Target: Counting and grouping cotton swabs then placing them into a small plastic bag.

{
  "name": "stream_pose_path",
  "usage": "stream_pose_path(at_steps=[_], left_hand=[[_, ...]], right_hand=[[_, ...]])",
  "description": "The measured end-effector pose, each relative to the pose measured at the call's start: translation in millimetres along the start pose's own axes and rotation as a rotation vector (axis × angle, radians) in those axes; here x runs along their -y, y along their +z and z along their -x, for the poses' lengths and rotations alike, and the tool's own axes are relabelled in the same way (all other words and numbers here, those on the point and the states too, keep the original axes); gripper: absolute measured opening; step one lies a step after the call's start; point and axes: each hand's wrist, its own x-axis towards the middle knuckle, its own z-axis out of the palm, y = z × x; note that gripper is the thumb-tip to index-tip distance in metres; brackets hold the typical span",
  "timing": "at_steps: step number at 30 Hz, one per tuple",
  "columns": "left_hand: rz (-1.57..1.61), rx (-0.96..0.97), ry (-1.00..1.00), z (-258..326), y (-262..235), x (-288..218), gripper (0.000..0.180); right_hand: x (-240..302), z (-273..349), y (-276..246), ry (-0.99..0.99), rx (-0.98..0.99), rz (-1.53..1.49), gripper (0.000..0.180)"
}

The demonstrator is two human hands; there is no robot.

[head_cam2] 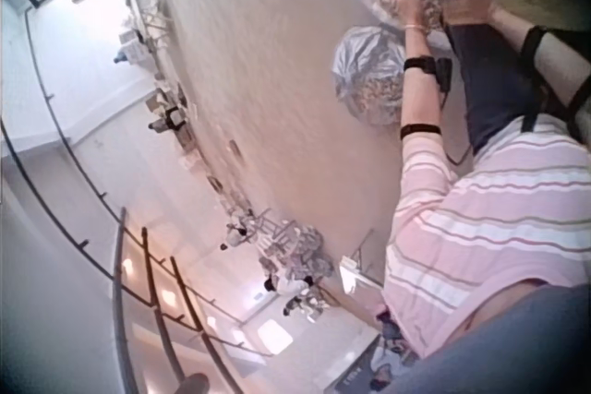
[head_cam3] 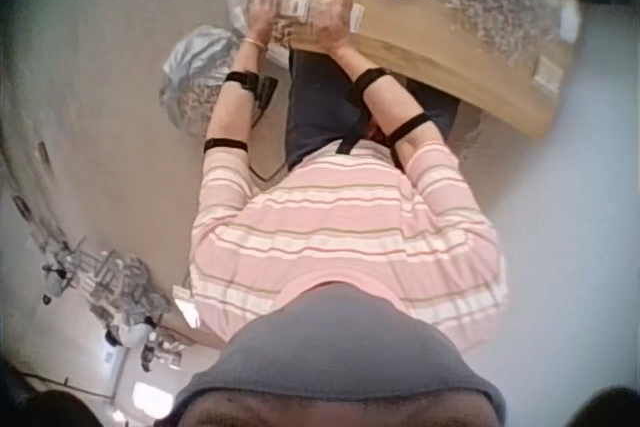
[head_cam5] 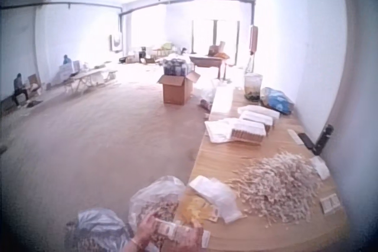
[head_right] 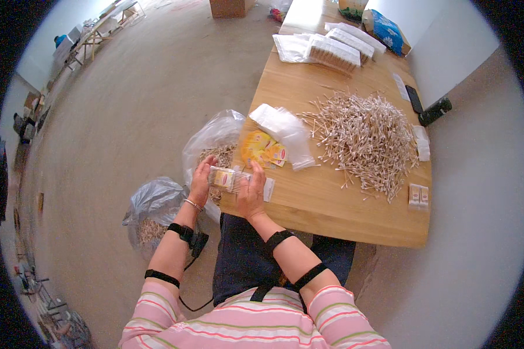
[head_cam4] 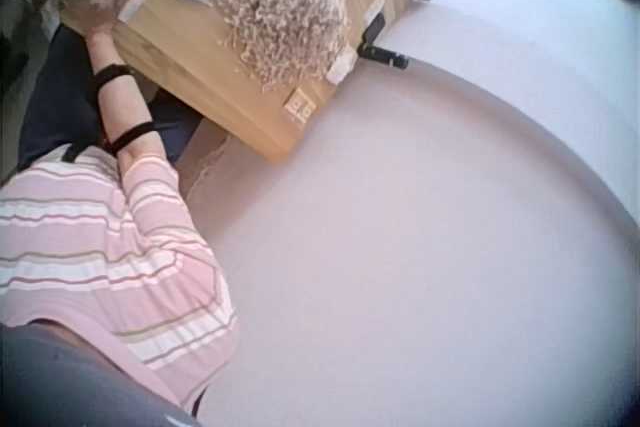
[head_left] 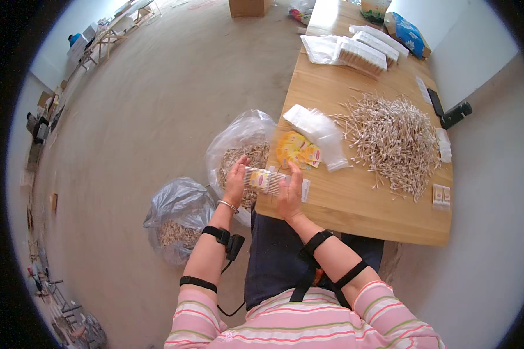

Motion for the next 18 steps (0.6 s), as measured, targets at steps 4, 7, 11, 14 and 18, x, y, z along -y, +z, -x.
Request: stream_pose_path(at_steps=[4,7,11,14,18], left_hand=[[0.007,0.096,-0.006,1,3,2,0.043],[0.074,0.131,-0.054,2,10,-4,0.043],[0.101,0.160,-0.054,-1,0,0,0.043],[0.007,0.131,-0.036,2,7,-1,0.044],[0.009,0.154,-0.029,4,7,-1,0.045]], right_hand=[[-2,-3,12,0.048,0.066,-0.108,0.044],[-4,-6,21,0.083,0.039,-0.179,0.042],[4,-4,39,0.074,0.041,-0.225,0.040],[11,-7,51,0.082,0.025,-0.245,0.038],[10,-8,52,0.043,0.043,-0.186,0.037]])
